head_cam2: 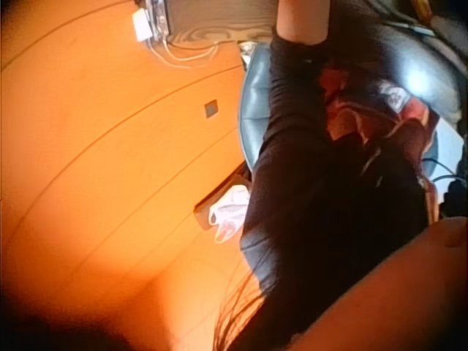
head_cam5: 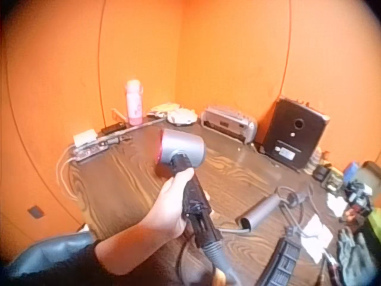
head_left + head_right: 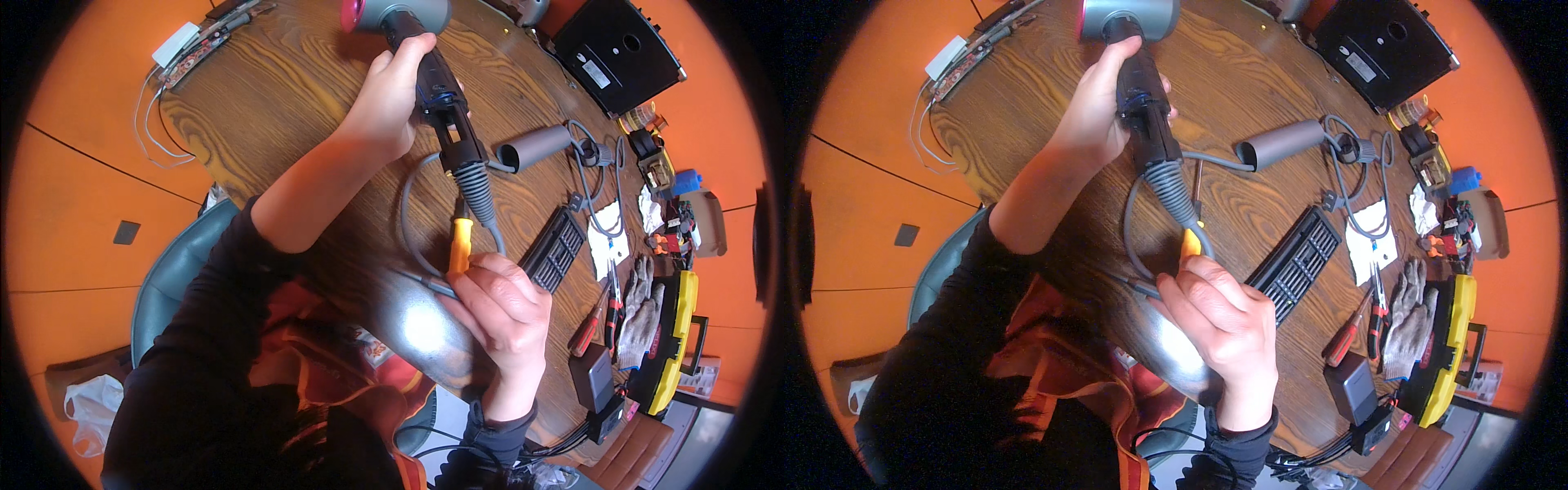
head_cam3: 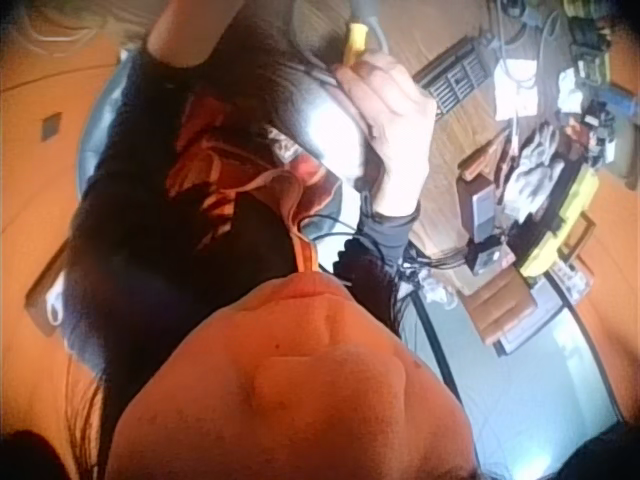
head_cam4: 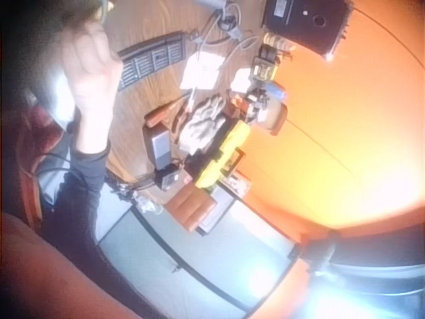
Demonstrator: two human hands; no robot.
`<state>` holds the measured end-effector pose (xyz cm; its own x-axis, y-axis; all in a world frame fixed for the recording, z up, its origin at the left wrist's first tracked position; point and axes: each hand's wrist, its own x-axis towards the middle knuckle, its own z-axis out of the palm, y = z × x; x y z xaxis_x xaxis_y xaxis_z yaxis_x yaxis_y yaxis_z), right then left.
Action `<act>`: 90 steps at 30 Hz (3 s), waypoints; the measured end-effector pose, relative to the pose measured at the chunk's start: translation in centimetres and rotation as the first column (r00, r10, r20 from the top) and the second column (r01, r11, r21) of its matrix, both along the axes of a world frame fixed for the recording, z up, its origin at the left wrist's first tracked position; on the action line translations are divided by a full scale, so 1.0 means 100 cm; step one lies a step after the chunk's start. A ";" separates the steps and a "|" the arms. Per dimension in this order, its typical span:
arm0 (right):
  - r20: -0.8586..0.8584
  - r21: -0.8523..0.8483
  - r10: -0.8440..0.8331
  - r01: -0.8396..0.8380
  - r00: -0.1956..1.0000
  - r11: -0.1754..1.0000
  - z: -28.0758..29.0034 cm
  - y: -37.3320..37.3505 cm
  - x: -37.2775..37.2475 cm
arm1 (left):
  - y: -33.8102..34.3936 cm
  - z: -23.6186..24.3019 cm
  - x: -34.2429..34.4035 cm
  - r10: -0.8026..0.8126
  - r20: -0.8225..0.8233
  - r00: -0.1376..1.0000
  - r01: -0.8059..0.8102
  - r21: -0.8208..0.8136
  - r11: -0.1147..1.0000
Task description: The person uses a screwdriver to pry open the handle of a hair dryer, removes a small internal component, and places it on the table. The person then continues to pry and inspect the interior of the handle.
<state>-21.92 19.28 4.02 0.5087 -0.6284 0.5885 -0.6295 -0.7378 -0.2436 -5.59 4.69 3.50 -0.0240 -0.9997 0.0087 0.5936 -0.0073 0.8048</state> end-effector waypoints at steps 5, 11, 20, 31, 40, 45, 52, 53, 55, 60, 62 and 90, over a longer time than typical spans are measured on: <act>-0.177 -0.065 -0.090 0.079 0.980 0.995 0.000 0.002 0.002 | 0.001 0.005 0.004 -0.081 -0.098 0.992 0.081 -0.007 0.997; -0.185 -0.042 -0.061 0.054 0.981 0.998 -0.002 0.006 0.004 | 0.004 0.009 0.002 -0.237 -0.112 0.965 0.237 -0.012 0.972; 0.207 0.139 0.201 -0.232 0.957 0.963 -0.006 0.006 0.004 | 0.004 0.007 -0.004 -0.287 -0.114 0.951 0.279 -0.077 0.957; 0.884 0.434 -0.363 -0.227 0.293 0.872 -0.016 0.007 -0.012 | 0.006 0.001 -0.004 -0.307 -0.130 0.943 0.289 -0.139 0.947; 0.781 0.429 -0.350 -0.037 0.518 0.903 -0.015 0.008 -0.008 | 0.014 0.005 -0.012 -0.350 -0.153 0.924 0.354 -0.005 0.935; 0.730 0.488 -0.452 0.071 0.512 0.870 -0.015 0.007 -0.007 | 0.006 -0.004 -0.005 -0.448 -0.461 0.766 0.458 -0.097 0.884; 0.620 0.502 -0.461 0.131 0.635 0.855 -0.018 0.007 -0.002 | -0.005 -0.016 0.004 -0.436 -0.577 0.690 0.503 -0.050 0.863; 0.600 0.501 -0.458 0.139 0.655 0.854 -0.018 0.008 -0.001 | -0.006 -0.016 0.004 -0.444 -0.585 0.679 0.510 -0.059 0.858; 0.629 0.556 -0.501 0.105 0.595 0.824 -0.019 0.010 -0.001 | -0.006 -0.017 0.002 -0.456 -0.600 0.657 0.527 -0.068 0.847; 0.583 0.536 -0.475 0.127 0.659 0.834 -0.024 0.010 -0.001 | -0.003 -0.016 0.000 -0.476 -0.573 0.667 0.549 -0.054 0.834; 0.551 0.507 -0.448 0.145 0.704 0.850 -0.025 0.009 -0.001 | 0.000 -0.014 -0.003 -0.470 -0.531 0.705 0.537 -0.035 0.843; 0.532 0.525 -0.487 0.181 0.692 0.831 -0.029 0.010 0.004 | 0.017 -0.006 -0.012 -0.410 -0.178 0.894 0.406 -0.063 0.912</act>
<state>-21.52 20.28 1.07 -0.1724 -0.9277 0.3312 -0.3989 -0.2417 -0.8846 -6.75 6.40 2.89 -0.4256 -0.9017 0.0759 0.6790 -0.2628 0.6854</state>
